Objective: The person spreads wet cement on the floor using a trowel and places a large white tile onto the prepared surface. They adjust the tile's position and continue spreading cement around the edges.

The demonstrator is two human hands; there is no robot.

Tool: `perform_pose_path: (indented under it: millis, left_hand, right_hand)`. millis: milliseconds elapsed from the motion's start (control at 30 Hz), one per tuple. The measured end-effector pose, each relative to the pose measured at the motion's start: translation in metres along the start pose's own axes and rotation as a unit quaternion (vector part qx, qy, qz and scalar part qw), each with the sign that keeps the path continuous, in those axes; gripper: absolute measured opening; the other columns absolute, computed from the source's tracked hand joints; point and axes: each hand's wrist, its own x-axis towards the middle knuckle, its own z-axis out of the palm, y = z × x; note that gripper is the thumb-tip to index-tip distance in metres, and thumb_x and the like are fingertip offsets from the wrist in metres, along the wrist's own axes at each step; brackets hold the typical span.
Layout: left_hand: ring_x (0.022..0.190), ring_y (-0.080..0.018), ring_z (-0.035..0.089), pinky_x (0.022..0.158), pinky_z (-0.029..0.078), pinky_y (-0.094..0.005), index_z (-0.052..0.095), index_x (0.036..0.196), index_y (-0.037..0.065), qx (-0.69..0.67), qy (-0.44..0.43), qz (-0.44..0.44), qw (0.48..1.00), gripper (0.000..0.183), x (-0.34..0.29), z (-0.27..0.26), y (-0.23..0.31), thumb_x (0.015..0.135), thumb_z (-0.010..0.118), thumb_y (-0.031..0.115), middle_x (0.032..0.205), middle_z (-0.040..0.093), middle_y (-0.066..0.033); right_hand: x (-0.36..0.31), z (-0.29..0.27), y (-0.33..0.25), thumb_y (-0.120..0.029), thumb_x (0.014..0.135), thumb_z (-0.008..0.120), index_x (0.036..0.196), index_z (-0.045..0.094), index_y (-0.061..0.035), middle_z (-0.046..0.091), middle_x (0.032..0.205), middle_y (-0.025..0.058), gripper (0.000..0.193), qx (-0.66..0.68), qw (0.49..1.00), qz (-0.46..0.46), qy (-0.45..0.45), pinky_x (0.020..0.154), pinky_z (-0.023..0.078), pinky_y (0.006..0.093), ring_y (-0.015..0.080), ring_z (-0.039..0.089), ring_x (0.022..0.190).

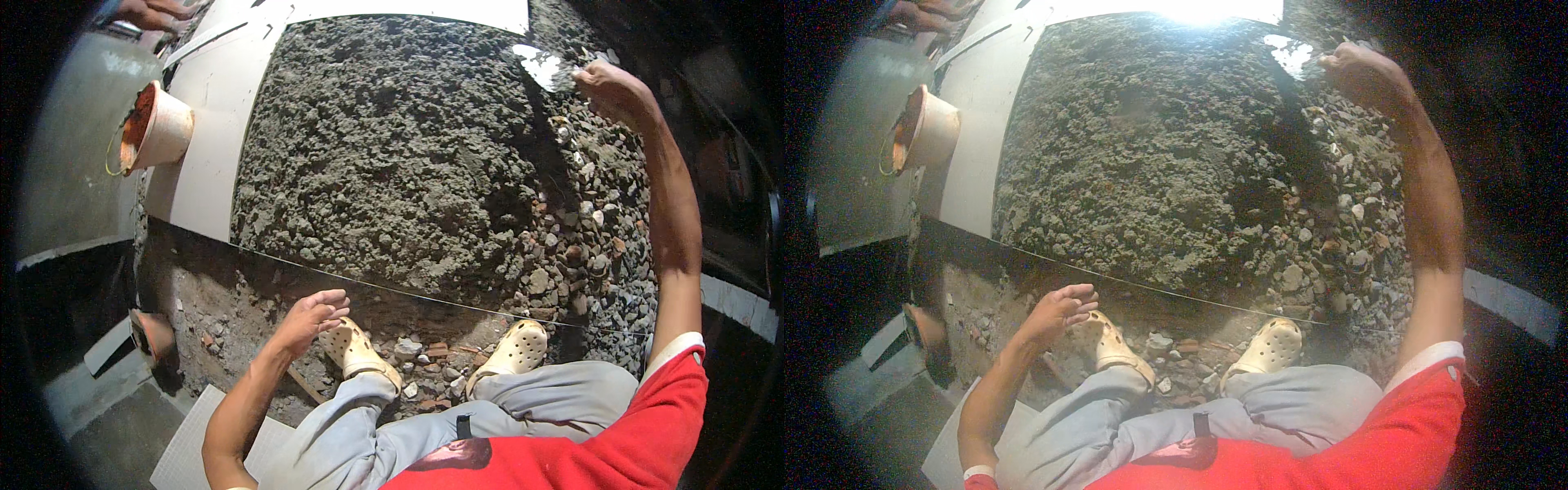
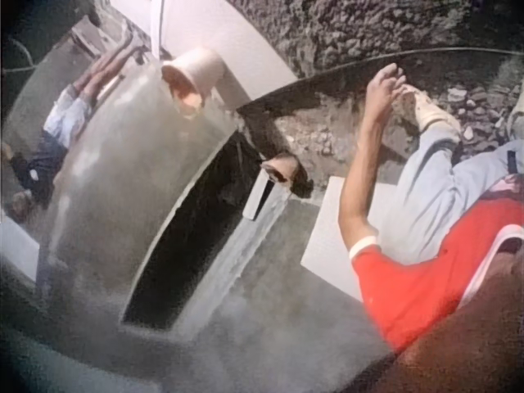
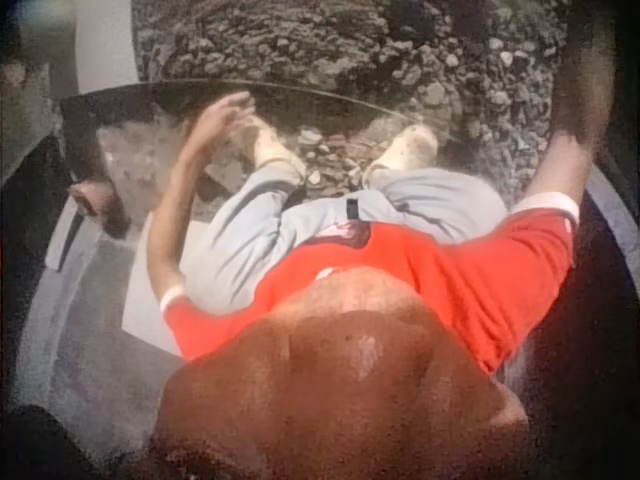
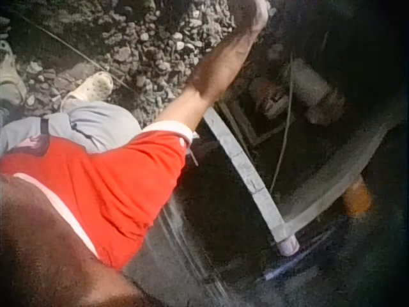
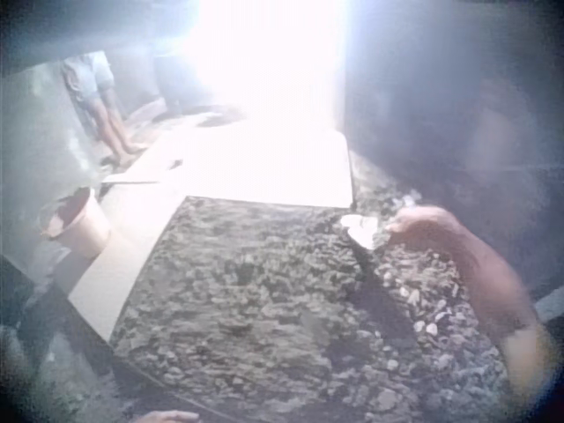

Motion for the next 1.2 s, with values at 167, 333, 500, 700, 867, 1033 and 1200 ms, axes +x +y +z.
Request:
perform_pose_path:
  millis: [167, 333, 500, 700, 867, 1033, 1200]
  left_hand:
    - [0.135, -0.0264, 0.056, 0.106, 0.046, -0.0349, 0.043, 0.150, -0.003, 0.023, 0.006, -0.008, 1.000, 0.052, -0.003, -0.005, 0.001, 0.099, 0.046, 0.008, 0.149, 0.053, -0.0207]
    - [0.136, -0.0267, 0.055, 0.105, 0.047, -0.0339, 0.042, 0.151, -0.003, -0.003, -0.005, -0.006, 1.000, 0.053, -0.004, -0.009, -0.002, 0.099, 0.046, 0.009, 0.151, 0.051, -0.0210]
    - [0.133, -0.0258, 0.057, 0.104, 0.047, -0.0332, 0.042, 0.151, -0.002, -0.028, 0.002, -0.004, 1.000, 0.053, -0.008, -0.021, -0.012, 0.100, 0.048, 0.010, 0.151, 0.052, -0.0208]
    - [0.132, -0.0250, 0.058, 0.105, 0.046, -0.0333, 0.043, 0.151, -0.003, -0.086, 0.005, -0.005, 0.996, 0.054, -0.010, -0.049, -0.039, 0.100, 0.050, 0.013, 0.150, 0.053, -0.0205]
    - [0.137, -0.0296, 0.054, 0.110, 0.045, -0.0371, 0.041, 0.152, -0.003, -0.128, 0.036, -0.004, 0.991, 0.053, -0.018, -0.081, -0.059, 0.102, 0.049, 0.013, 0.151, 0.050, -0.0223]
    - [0.137, -0.0324, 0.053, 0.113, 0.043, -0.0418, 0.040, 0.152, -0.003, -0.157, 0.034, 0.016, 0.987, 0.055, -0.021, -0.099, -0.068, 0.102, 0.050, 0.013, 0.151, 0.050, -0.0236]
    - [0.138, -0.0330, 0.052, 0.114, 0.043, -0.0433, 0.040, 0.152, -0.005, -0.169, 0.038, 0.007, 0.985, 0.055, -0.022, -0.106, -0.073, 0.101, 0.051, 0.013, 0.151, 0.050, -0.0242]
  right_hand:
    - [0.040, -0.022, -0.027, -0.037, 0.099, 0.064, 0.111, 0.058, -0.0027, 0.058, 0.081, 0.0051, 0.037, 0.044, 0.997, -0.048, -0.044, 0.061, 0.053, 0.0361, 0.0156, 0.059, 0.069]
    - [0.115, 0.014, -0.049, -0.035, 0.097, 0.065, 0.121, 0.057, -0.0016, 0.066, 0.092, 0.0104, 0.041, -0.083, 0.980, -0.161, 0.086, 0.065, 0.053, 0.0425, 0.0224, 0.064, 0.073]
    - [0.184, 0.017, -0.121, -0.036, 0.099, 0.061, 0.116, 0.064, -0.0041, 0.072, 0.084, 0.0109, 0.037, 0.022, 0.990, -0.130, 0.052, 0.055, 0.053, 0.0375, 0.0207, 0.064, 0.060]
    - [0.250, 0.009, -0.222, -0.033, 0.098, 0.059, 0.112, 0.069, -0.0061, 0.071, 0.079, 0.0112, 0.032, -0.160, 0.971, -0.130, 0.121, 0.050, 0.053, 0.0341, 0.0196, 0.064, 0.057]
    - [0.292, 0.021, -0.289, -0.032, 0.098, 0.060, 0.112, 0.069, -0.0060, 0.071, 0.079, 0.0115, 0.031, -0.147, 0.971, -0.156, 0.103, 0.051, 0.053, 0.0347, 0.0201, 0.065, 0.057]
    - [0.320, 0.036, -0.343, -0.032, 0.097, 0.060, 0.111, 0.070, -0.0058, 0.072, 0.080, 0.0119, 0.031, -0.150, 0.968, -0.178, 0.090, 0.051, 0.053, 0.0353, 0.0206, 0.065, 0.057]
    - [0.332, 0.044, -0.368, -0.031, 0.097, 0.060, 0.111, 0.070, -0.0057, 0.072, 0.080, 0.0122, 0.030, -0.151, 0.967, -0.189, 0.081, 0.051, 0.054, 0.0359, 0.0210, 0.066, 0.057]
